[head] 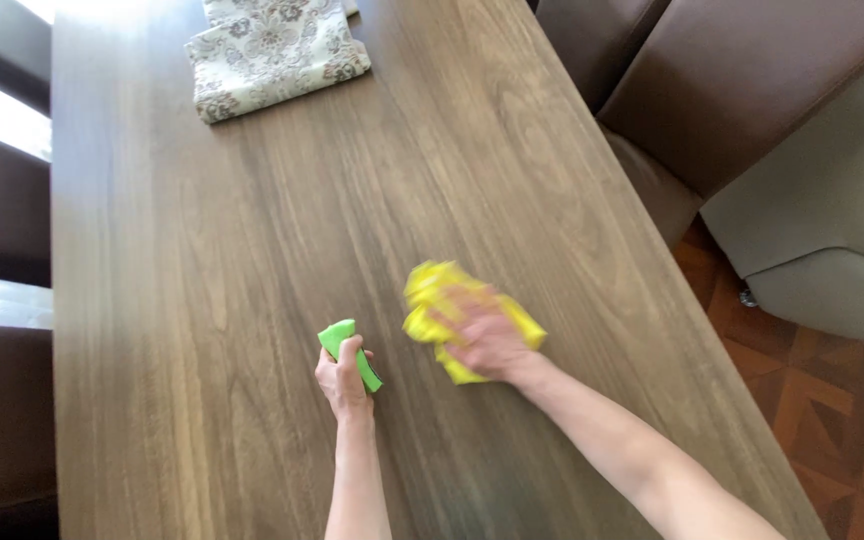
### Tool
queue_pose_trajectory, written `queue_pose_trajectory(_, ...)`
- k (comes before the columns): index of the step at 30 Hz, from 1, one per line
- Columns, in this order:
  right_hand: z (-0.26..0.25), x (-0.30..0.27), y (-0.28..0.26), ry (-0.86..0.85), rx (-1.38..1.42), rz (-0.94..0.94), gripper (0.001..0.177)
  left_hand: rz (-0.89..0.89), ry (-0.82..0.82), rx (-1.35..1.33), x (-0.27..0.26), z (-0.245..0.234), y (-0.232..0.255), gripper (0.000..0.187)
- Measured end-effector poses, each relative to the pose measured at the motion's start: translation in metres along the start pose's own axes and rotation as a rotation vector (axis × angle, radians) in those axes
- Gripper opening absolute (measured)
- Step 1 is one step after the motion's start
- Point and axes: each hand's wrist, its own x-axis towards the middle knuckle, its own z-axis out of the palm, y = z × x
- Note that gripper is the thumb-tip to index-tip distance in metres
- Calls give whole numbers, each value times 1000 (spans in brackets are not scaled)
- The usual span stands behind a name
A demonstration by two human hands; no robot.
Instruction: The person folds a patterned table runner and sets it aside, then wets a yellow cloth and a green sponge at the sink. They wipe the wooden dining table with the sponge and dry it with the cloth, moving around the table to clean different sections.
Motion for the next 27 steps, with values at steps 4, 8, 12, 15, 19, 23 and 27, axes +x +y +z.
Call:
queue_pose_trajectory(4,-41,-76,135,-20,-294,770,81,55,-9,153,11,37,1,32)
queue_pose_trajectory(8,-55,-56,242,-44,-242,1007,93,97,-16,217,20,56,21,38)
queue_pose_trajectory(12,-5,53,292,-103,-207,1073,89,65,8,223,33,63,27,35)
queue_pose_trajectory(15,51,139,272,-107,-297,865,78,79,-11,241,44,71,20,37)
queue_pose_trajectory(19,104,197,164,-278,-282,361,69,49,-17,276,53,78,19,41)
queue_pose_trajectory(23,47,143,83,-8,-5,-190,60,130,-18,330,67,83,16,41)
queue_pose_trajectory(27,13,77,174,15,21,34,71,251,-50,340,81,84,14,36)
